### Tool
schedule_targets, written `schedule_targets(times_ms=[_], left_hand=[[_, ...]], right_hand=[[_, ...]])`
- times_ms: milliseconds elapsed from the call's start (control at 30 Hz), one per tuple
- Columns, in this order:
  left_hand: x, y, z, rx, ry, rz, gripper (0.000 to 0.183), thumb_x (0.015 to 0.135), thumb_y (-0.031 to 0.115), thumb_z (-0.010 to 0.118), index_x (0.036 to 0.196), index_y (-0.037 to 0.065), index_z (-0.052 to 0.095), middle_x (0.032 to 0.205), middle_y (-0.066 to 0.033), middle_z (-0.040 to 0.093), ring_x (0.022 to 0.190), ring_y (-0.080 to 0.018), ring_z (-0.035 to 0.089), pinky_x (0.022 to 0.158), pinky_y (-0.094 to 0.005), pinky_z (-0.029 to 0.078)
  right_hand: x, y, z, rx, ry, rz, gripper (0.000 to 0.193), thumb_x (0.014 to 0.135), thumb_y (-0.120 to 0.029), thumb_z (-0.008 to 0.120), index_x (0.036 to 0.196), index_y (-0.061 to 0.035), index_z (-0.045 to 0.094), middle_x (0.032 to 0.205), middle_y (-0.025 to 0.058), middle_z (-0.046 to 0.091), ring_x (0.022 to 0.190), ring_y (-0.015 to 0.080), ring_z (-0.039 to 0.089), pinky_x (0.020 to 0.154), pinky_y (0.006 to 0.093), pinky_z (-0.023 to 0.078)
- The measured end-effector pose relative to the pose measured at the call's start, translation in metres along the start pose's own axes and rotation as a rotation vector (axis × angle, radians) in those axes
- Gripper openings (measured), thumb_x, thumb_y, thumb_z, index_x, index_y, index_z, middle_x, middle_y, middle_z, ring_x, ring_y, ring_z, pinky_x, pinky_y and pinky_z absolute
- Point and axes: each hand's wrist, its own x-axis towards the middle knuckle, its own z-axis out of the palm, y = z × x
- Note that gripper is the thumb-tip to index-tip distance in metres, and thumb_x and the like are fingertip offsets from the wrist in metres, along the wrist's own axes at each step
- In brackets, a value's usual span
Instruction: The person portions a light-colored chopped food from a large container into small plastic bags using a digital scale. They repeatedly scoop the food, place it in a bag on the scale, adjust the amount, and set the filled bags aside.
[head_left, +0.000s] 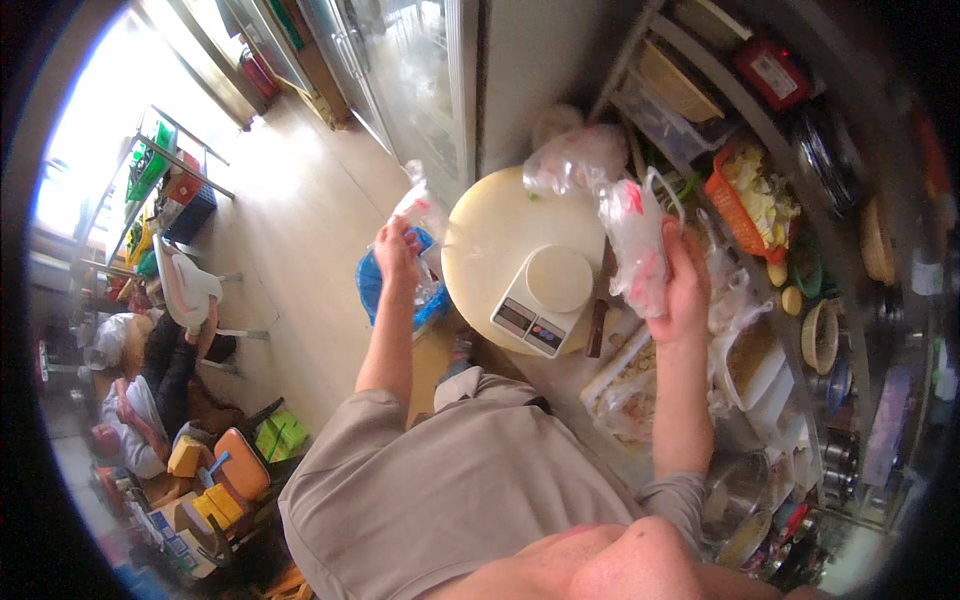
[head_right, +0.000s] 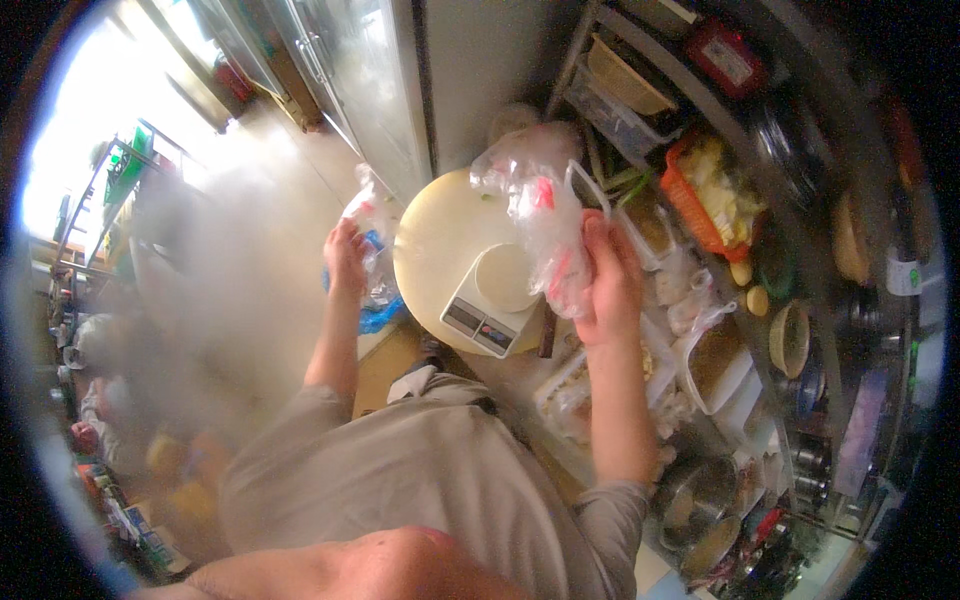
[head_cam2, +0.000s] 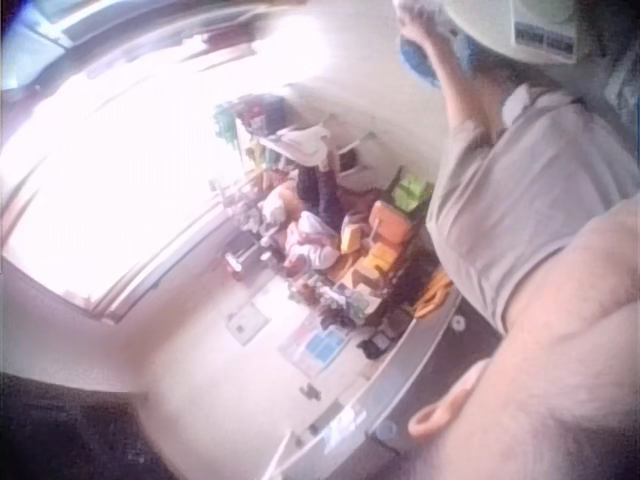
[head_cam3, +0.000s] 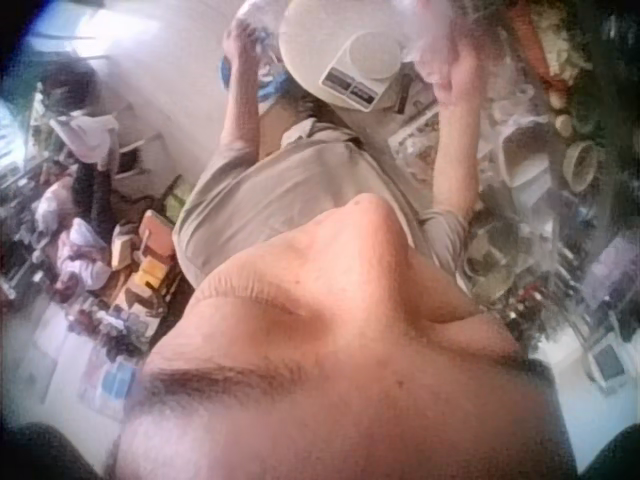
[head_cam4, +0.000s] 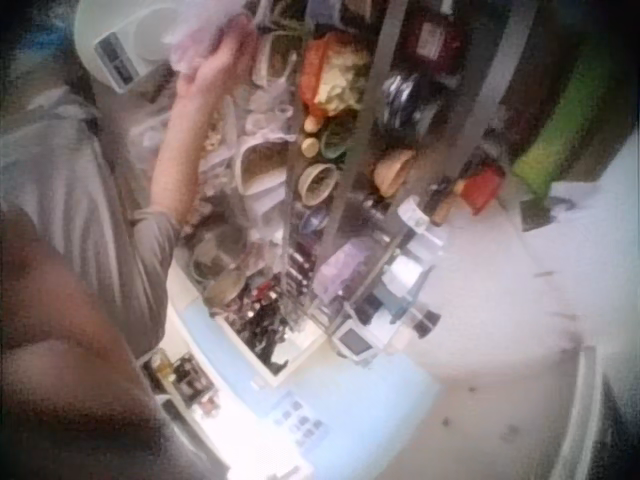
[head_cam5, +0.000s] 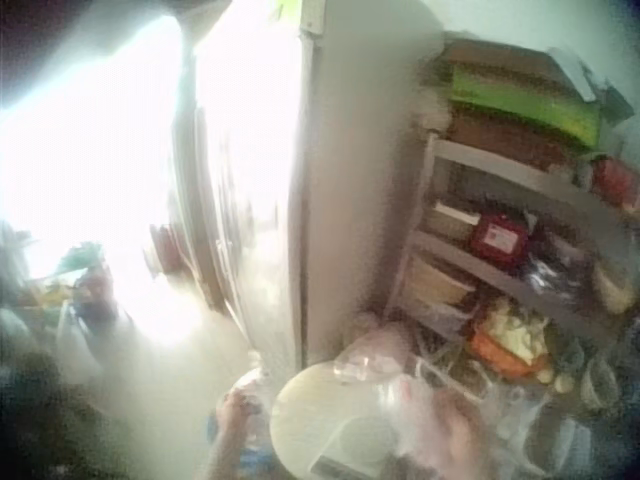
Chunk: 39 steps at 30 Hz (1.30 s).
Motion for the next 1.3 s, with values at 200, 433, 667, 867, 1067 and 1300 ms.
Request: schedule_targets(times_ms=[200, 433, 667, 867, 1067, 1300], left_hand=[[0.065, -0.038, -0.132, 0.119, -0.021, -0.104, 0.026, 0.083, 0.03, 0.066, 0.084, 0.008, 0.051, 0.061, 0.0018, 0.047, 0.05, -0.0074, 0.046, 0.042, -0.0217, 0.037], [-0.012, 0.008, -0.051, 0.648, -0.503, -0.205, 0.061, 0.093, 0.039, 0.054, 0.137, 0.002, 0.034, 0.124, -0.0153, 0.053, 0.109, -0.0246, 0.055, 0.093, -0.0373, 0.045], [-0.177, 0.049, 0.127, 0.33, -0.867, 0.393, 0.034, 0.092, 0.013, 0.053, 0.124, 0.005, 0.047, 0.096, -0.0072, 0.059, 0.086, -0.0141, 0.057, 0.076, -0.0291, 0.047], [-0.143, 0.054, 0.126, 0.804, -1.104, 0.01, 0.022, 0.094, 0.023, 0.056, 0.093, 0.002, 0.063, 0.063, 0.0033, 0.052, 0.06, -0.0068, 0.051, 0.057, -0.0231, 0.043], [-0.148, 0.01, 0.138, 0.544, -0.976, 0.368, 0.025, 0.092, 0.016, 0.059, 0.111, 0.0, 0.055, 0.086, -0.0064, 0.06, 0.072, -0.0126, 0.056, 0.061, -0.0266, 0.049], [-0.223, 0.017, 0.171, 0.351, -1.112, -0.556, 0.026, 0.098, 0.024, 0.048, 0.104, 0.0, 0.054, 0.086, -0.004, 0.058, 0.076, -0.0131, 0.055, 0.065, -0.0277, 0.047]], right_hand=[[0.012, 0.019, 0.015, 0.013, 0.05, 0.139, 0.019, 0.092, -0.021, 0.058, 0.107, -0.0088, 0.061, 0.095, 0.0027, 0.063, 0.083, 0.0117, 0.059, 0.072, 0.027, 0.049], [-0.007, 0.044, 0.042, -0.985, -0.101, -0.448, 0.015, 0.091, -0.011, 0.058, 0.101, -0.0005, 0.059, 0.089, 0.0112, 0.066, 0.077, 0.0168, 0.064, 0.069, 0.0298, 0.05], [-0.008, 0.068, 0.064, -0.92, -0.273, -0.645, 0.016, 0.09, -0.002, 0.049, 0.103, -0.0007, 0.058, 0.088, 0.0135, 0.063, 0.077, 0.0246, 0.064, 0.074, 0.0333, 0.05], [0.0, -0.038, 0.022, 0.097, 0.191, -0.305, 0.016, 0.096, -0.017, 0.048, 0.093, -0.0029, 0.056, 0.053, -0.0056, 0.034, 0.044, 0.0046, 0.027, 0.042, 0.0217, 0.024], [-0.018, -0.056, -0.032, 0.401, 0.307, -0.481, 0.017, 0.095, -0.016, 0.048, 0.093, -0.0014, 0.057, 0.049, -0.0059, 0.029, 0.041, 0.0064, 0.023, 0.041, 0.0241, 0.02], [-0.052, 0.013, -0.028, 0.413, -0.029, -0.359, 0.027, 0.094, -0.026, 0.043, 0.088, -0.003, 0.056, 0.05, 0.0003, 0.038, 0.044, 0.0115, 0.033, 0.047, 0.0269, 0.03]])
